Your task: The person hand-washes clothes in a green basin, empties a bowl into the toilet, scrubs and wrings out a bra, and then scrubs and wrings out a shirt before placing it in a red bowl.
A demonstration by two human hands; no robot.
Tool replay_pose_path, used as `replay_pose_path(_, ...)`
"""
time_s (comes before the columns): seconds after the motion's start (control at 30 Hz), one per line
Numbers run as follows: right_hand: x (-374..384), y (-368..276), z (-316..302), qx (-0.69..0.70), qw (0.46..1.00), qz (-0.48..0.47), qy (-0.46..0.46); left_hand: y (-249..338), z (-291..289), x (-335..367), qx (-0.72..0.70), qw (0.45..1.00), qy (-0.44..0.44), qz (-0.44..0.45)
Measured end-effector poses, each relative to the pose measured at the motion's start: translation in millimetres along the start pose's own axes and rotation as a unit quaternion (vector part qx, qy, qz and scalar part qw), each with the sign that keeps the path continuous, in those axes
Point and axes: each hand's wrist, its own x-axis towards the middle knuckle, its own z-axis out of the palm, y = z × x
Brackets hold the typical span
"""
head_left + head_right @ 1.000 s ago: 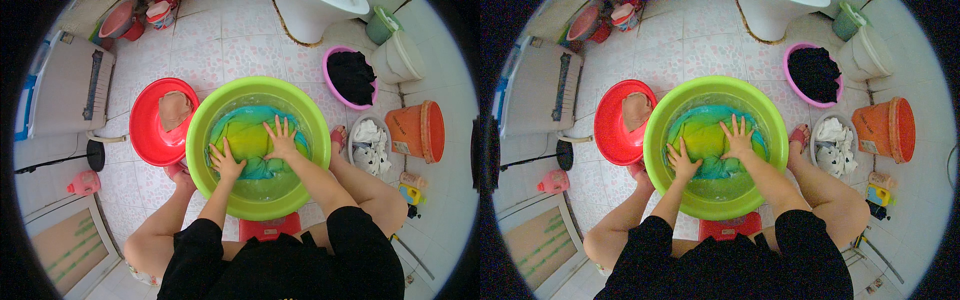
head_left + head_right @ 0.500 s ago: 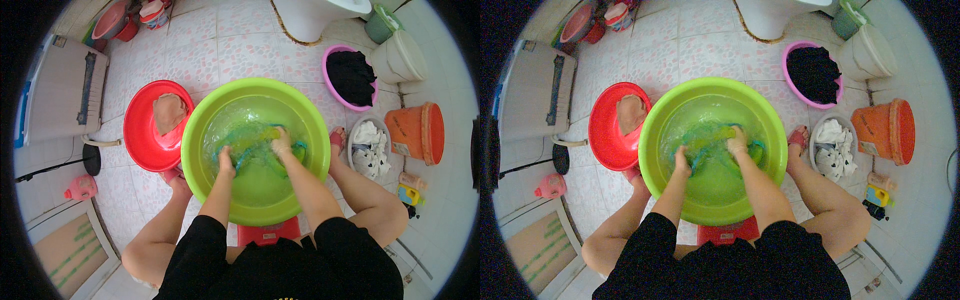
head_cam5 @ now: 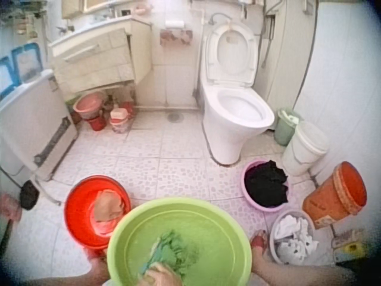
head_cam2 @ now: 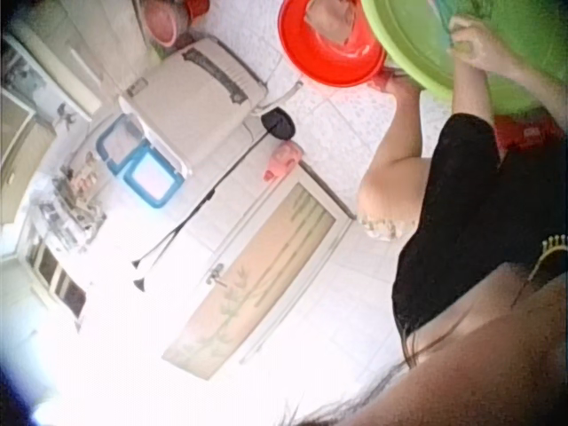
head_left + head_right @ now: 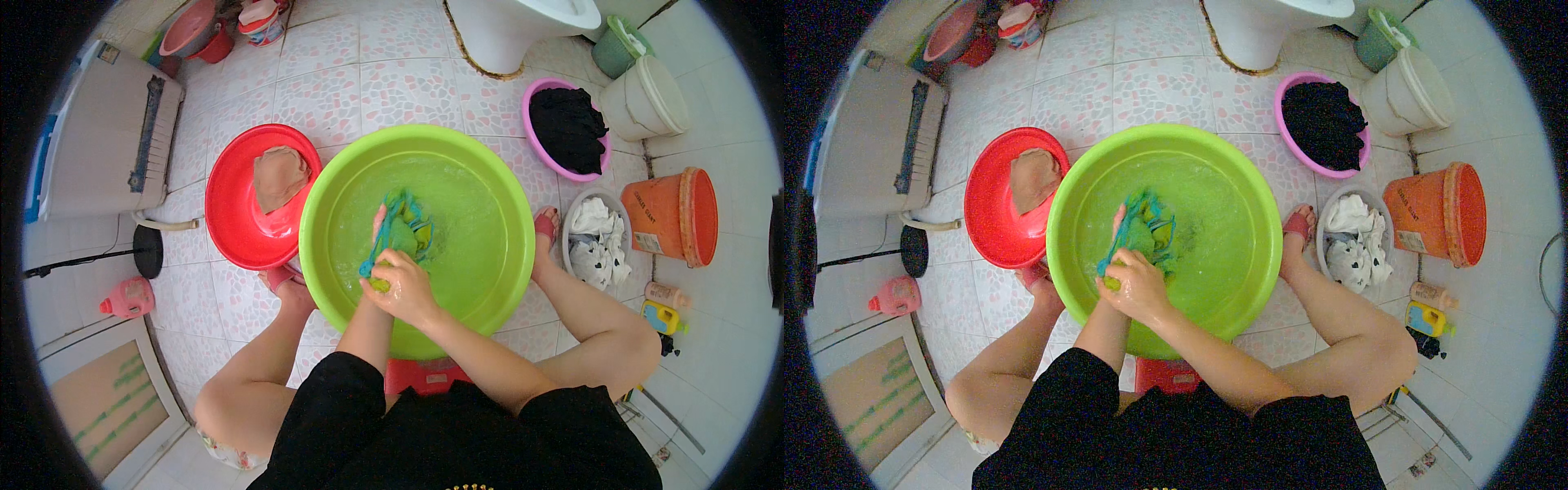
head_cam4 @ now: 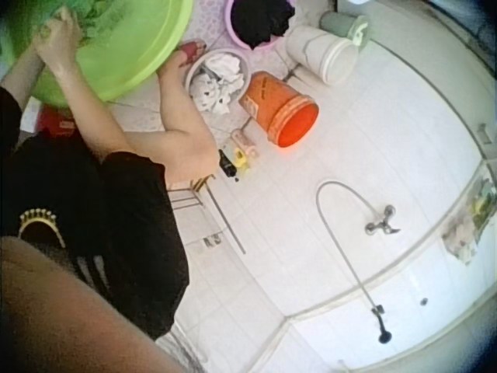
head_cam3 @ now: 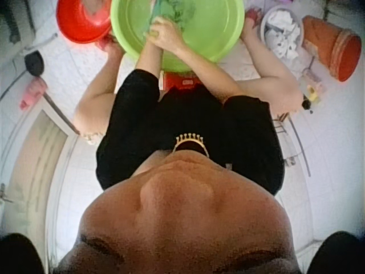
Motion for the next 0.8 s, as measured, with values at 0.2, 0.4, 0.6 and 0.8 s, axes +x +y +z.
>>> replay_pose_path(0.2, 11.1, 6.5, 4.1, -0.105, 0.992, 0.014, 0.063, 2.3, 8.6, -20.4, 0.006, 0.998, 0.050, 0.040)
replay_pose_path(0.4, 35.9, 41.4, -18.2, -0.135, 0.959, 0.217, 0.122, -12.3, 33.9, -47.4, 0.084, 0.982, 0.133, 0.101)
replay_pose_path(0.6, 32.1, 95.3, -68.6, -0.258, 0.947, 0.188, -0.034, 14.6, 68.1, -83.7, 0.308, 0.933, 0.155, 0.105)
replay_pose_path(0.8, 33.8, 85.4, -101.4, -0.348, 0.918, 0.161, -0.098, 48.0, 3.7, -77.2, 0.690, 0.646, 0.161, 0.284)
